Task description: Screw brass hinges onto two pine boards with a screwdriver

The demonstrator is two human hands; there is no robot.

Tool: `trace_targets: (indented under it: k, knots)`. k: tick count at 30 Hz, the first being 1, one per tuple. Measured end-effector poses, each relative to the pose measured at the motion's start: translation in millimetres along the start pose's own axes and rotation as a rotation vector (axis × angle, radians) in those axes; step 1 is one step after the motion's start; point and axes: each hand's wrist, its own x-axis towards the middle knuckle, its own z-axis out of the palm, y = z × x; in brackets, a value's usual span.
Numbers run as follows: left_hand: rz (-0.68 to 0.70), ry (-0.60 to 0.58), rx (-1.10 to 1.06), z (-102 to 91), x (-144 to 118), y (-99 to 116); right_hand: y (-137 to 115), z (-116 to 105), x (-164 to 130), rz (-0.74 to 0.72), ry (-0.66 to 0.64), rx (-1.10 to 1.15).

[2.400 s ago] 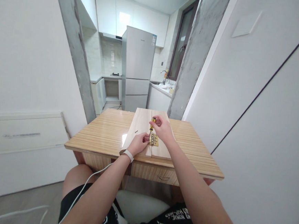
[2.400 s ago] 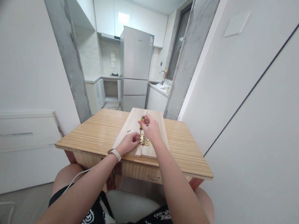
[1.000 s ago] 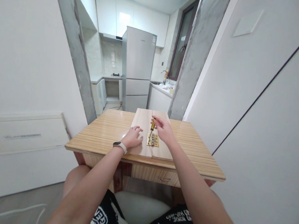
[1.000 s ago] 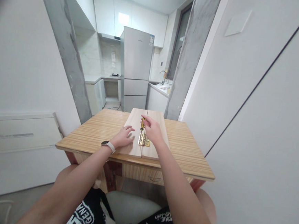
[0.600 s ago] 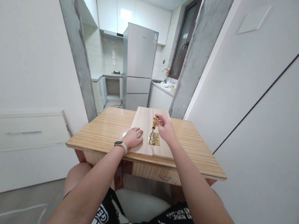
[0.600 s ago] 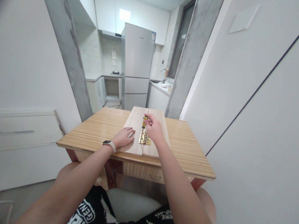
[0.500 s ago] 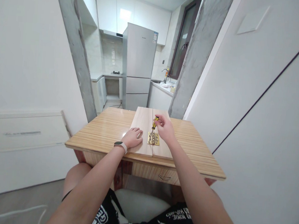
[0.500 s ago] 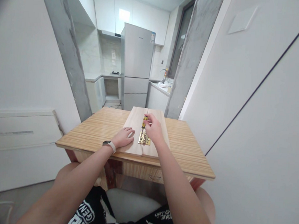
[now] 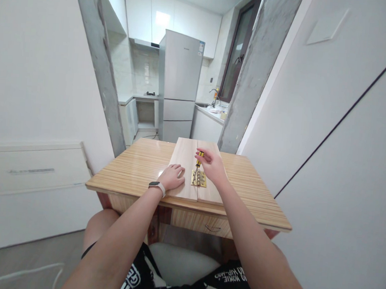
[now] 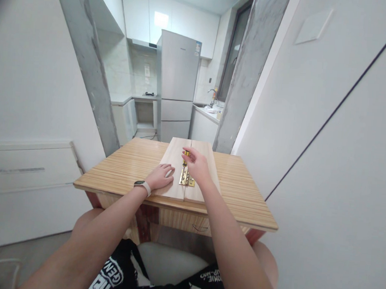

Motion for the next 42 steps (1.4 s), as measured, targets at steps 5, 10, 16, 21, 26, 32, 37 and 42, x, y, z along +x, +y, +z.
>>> trace_targets:
  k: [5,10,16,21,26,32,37,42]
  knots:
    - [0.009,0.005,0.002,-0.9,-0.5,1.1,0.8,-1.0,0.5,0.008,-0.04,0.002]
    - [0.01,0.004,-0.002,-1.1,-1.4,0.8,0.1,0.0,0.3,0.017,-0.029,0.08]
    - [0.008,0.005,0.005,-0.3,-1.8,0.0,-4.6,0.3,0.7,0.017,0.044,-0.076]
    - [0.018,0.008,0.004,-1.9,-1.6,1.3,-9.9,3.7,-0.3,-0.024,0.074,-0.188]
    - [0.006,0.008,-0.002,-2.1,-1.5,1.7,-5.1,3.8,1.4,0.004,0.05,-0.147]
    - [0.015,0.018,-0.003,0.0,-1.2,-0.7,2.4,-1.2,1.8,0.017,-0.02,0.069]
    - [0.017,0.011,-0.006,0.0,-1.0,-0.5,4.1,-3.7,1.2,0.016,0.005,0.059]
    - [0.007,0.012,-0.005,-0.1,-1.1,0.3,1.5,-5.5,1.3,0.028,0.063,-0.049]
